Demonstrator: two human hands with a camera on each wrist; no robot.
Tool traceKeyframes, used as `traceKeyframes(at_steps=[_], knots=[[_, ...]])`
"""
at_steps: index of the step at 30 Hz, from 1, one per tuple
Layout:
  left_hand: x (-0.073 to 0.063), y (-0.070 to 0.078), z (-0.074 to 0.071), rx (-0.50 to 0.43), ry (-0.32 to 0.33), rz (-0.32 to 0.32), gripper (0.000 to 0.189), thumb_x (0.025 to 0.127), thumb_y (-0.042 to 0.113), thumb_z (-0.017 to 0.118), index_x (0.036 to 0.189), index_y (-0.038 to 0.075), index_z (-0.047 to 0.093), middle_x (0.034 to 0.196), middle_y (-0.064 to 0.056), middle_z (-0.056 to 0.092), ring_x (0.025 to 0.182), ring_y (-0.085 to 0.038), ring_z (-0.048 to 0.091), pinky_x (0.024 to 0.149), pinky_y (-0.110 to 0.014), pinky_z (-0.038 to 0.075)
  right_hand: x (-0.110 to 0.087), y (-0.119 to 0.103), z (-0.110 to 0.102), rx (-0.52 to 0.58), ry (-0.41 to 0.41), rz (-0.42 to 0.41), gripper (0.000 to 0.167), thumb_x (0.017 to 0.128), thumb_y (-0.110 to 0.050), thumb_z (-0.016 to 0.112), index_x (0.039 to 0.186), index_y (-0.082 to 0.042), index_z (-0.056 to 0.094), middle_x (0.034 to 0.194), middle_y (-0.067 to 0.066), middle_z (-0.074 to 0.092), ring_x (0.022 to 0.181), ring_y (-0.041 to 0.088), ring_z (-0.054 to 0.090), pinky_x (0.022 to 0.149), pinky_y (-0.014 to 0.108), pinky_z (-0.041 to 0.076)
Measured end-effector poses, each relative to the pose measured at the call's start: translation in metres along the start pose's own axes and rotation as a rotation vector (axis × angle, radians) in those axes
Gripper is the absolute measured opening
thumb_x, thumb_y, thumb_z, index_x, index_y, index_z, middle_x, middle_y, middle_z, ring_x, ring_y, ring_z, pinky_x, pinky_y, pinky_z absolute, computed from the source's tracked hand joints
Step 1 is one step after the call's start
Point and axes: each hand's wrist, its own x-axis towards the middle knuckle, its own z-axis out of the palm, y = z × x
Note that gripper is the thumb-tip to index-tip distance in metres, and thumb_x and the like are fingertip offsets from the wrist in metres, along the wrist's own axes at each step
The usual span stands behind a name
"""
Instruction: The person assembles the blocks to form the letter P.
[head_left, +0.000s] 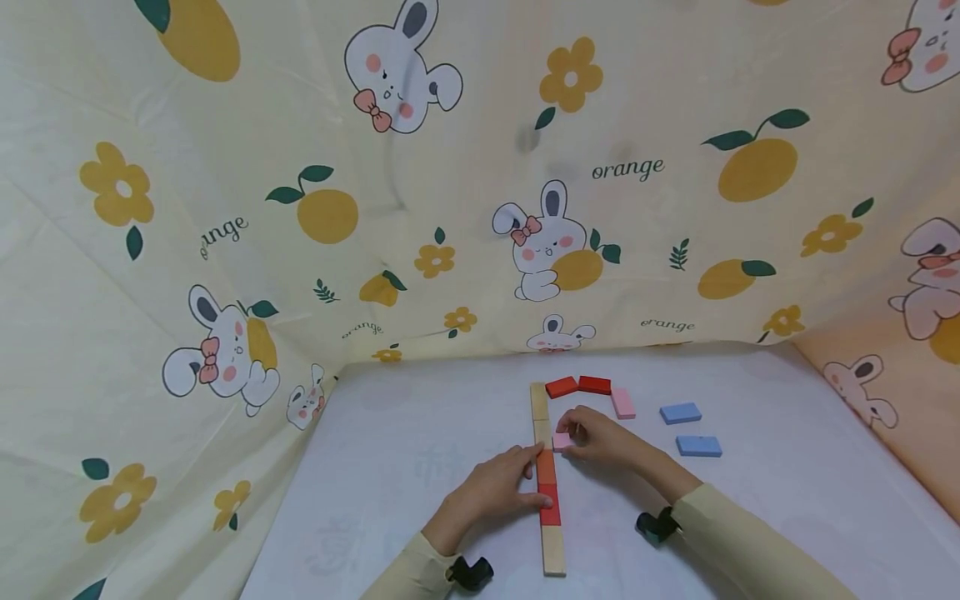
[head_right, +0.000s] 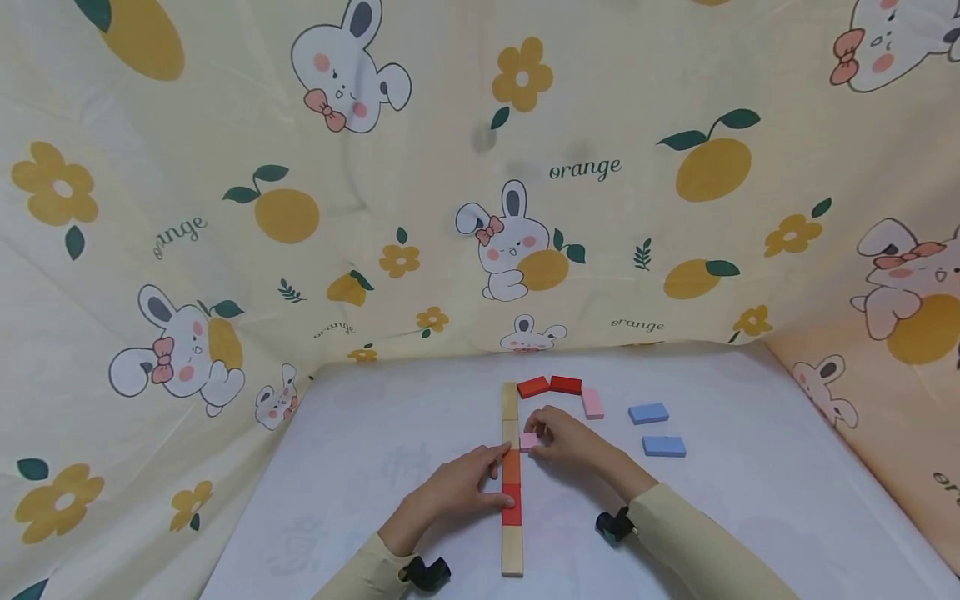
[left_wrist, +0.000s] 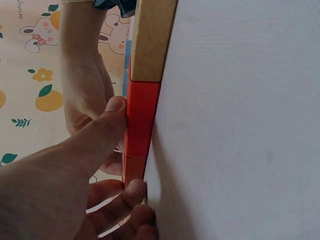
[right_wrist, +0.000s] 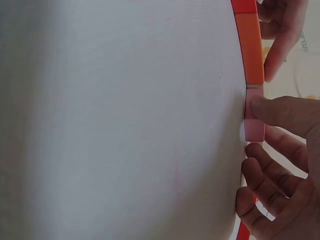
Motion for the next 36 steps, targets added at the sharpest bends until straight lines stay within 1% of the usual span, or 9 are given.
traceKeyframes(at_steps=[12,19,23,26,29,33,36], knots=[[0.000,0.000,0.000,-0.001,0.007,0.007,0.093,0.087,0.058,0.086,0.164,0.025,0.046,0.098,0.011,0.052,0.086,-0.005,0.050,0.068,-0.026,0.044,0.000,-0.005,0.000,0.001,-0.009,0.040,0.034,0.088,-0.013,0.089,0.115,-0.016,0.068,0.101,0.000,0.060,0.096,0.018,0.056,0.089,0.035,0.056],[-0.001,0.002,-0.001,-0.010,0.000,-0.005,0.093,0.087,0.060,0.084,0.164,0.026,0.046,0.099,0.011,0.053,0.087,-0.005,0.051,0.068,-0.026,0.045,-0.001,-0.004,0.000,0.006,-0.012,0.030,0.038,0.089,-0.014,0.089,0.120,-0.015,0.067,0.105,0.001,0.061,0.098,0.019,0.057,0.090,0.036,0.055],[-0.001,0.003,-0.002,-0.008,-0.003,-0.014,0.093,0.086,0.060,0.085,0.164,0.026,0.046,0.099,0.011,0.053,0.087,-0.005,0.051,0.069,-0.027,0.046,-0.004,-0.001,-0.002,-0.013,0.011,0.032,0.042,0.088,-0.017,0.090,0.123,-0.015,0.067,0.108,-0.001,0.063,0.102,0.018,0.058,0.092,0.037,0.056],[0.000,0.003,-0.003,-0.004,-0.003,-0.016,0.093,0.086,0.059,0.086,0.164,0.026,0.046,0.099,0.011,0.053,0.087,-0.005,0.051,0.069,-0.027,0.045,-0.011,0.001,-0.006,-0.028,0.044,0.035,0.043,0.089,-0.019,0.089,0.126,-0.015,0.068,0.112,-0.001,0.064,0.105,0.019,0.058,0.094,0.040,0.056],[0.000,0.003,-0.003,-0.005,-0.006,-0.023,0.094,0.086,0.059,0.085,0.165,0.027,0.045,0.099,0.011,0.053,0.088,-0.005,0.051,0.070,-0.027,0.045,-0.021,0.004,-0.013,-0.034,0.078,0.030,0.043,0.091,-0.021,0.088,0.128,-0.012,0.068,0.117,0.002,0.066,0.107,0.021,0.058,0.094,0.043,0.055],[0.000,0.004,-0.002,-0.006,-0.016,-0.036,0.095,0.086,0.061,0.084,0.165,0.028,0.044,0.099,0.011,0.053,0.088,-0.005,0.051,0.070,-0.027,0.046,-0.036,0.011,-0.022,-0.054,0.125,0.021,0.042,0.092,-0.020,0.087,0.129,-0.010,0.069,0.121,0.004,0.067,0.106,0.022,0.059,0.092,0.043,0.056],[0.000,0.004,-0.001,-0.004,-0.016,-0.035,0.095,0.087,0.062,0.084,0.166,0.028,0.043,0.099,0.012,0.053,0.088,-0.005,0.051,0.070,-0.027,0.045,-0.048,0.017,-0.029,-0.066,0.157,0.022,0.043,0.092,-0.019,0.087,0.129,-0.008,0.069,0.120,0.006,0.067,0.106,0.023,0.060,0.090,0.042,0.056]])
